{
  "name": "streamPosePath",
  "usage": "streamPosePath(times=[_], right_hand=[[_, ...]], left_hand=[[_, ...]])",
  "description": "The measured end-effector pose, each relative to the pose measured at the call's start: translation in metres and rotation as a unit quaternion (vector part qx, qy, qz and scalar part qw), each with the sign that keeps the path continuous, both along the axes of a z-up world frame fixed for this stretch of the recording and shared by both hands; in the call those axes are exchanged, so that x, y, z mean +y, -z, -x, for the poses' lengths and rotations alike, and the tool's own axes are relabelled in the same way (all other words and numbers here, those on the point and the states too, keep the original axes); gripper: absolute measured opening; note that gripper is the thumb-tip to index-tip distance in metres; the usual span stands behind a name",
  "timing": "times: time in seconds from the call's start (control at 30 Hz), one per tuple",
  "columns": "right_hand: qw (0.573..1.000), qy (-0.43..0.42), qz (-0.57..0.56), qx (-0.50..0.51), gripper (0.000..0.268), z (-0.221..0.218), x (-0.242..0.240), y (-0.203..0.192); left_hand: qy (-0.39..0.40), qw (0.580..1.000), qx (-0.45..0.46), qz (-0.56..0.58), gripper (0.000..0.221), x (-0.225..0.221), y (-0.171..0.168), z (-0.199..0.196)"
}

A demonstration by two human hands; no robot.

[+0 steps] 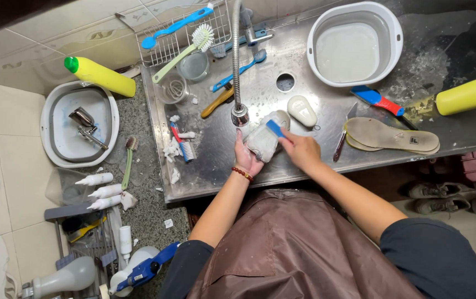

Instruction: Cleaning a shoe in a sink using a brush and cleaning solution.

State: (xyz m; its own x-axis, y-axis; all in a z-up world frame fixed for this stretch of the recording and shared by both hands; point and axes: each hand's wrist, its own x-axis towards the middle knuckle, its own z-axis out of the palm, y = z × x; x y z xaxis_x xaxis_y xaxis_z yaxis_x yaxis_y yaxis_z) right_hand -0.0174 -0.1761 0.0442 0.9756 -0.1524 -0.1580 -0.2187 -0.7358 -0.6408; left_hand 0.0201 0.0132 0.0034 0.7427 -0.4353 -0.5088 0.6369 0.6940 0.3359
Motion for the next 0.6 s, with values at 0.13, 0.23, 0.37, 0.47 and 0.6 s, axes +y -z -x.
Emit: streamPosePath(times=[0.13, 0.23, 0.37, 0.47, 0.6], right_hand=[[0.981, -0.092, -0.084, -0.146, 0.04, 0.019, 0.011, 0.017], [1.0, -0.004, -0.027, 0.005, 0.034, 0.007, 0.003, -0.006], [0.992, -0.014, -0.122, 0.038, 0.041, 0.022, 0.016, -0.001], [0.992, -0.012, -0.111, 0.061, 0.045, 0.007, -0.001, -0.021], [0.995, 0.024, -0.076, -0.055, 0.045, -0.006, -0.035, 0.023]], left_hand=[[-0.002, 0.998, -0.012, 0.069, 0.094, 0.003, -0.019, -0.007], [-0.007, 0.999, 0.01, 0.032, 0.08, 0.003, -0.002, 0.0], [-0.048, 0.998, -0.002, 0.035, 0.07, 0.007, -0.003, -0.004], [-0.047, 0.997, 0.02, 0.058, 0.064, 0.01, 0.0, -0.003], [-0.031, 0.998, 0.002, 0.047, 0.06, 0.02, 0.011, -0.005]])
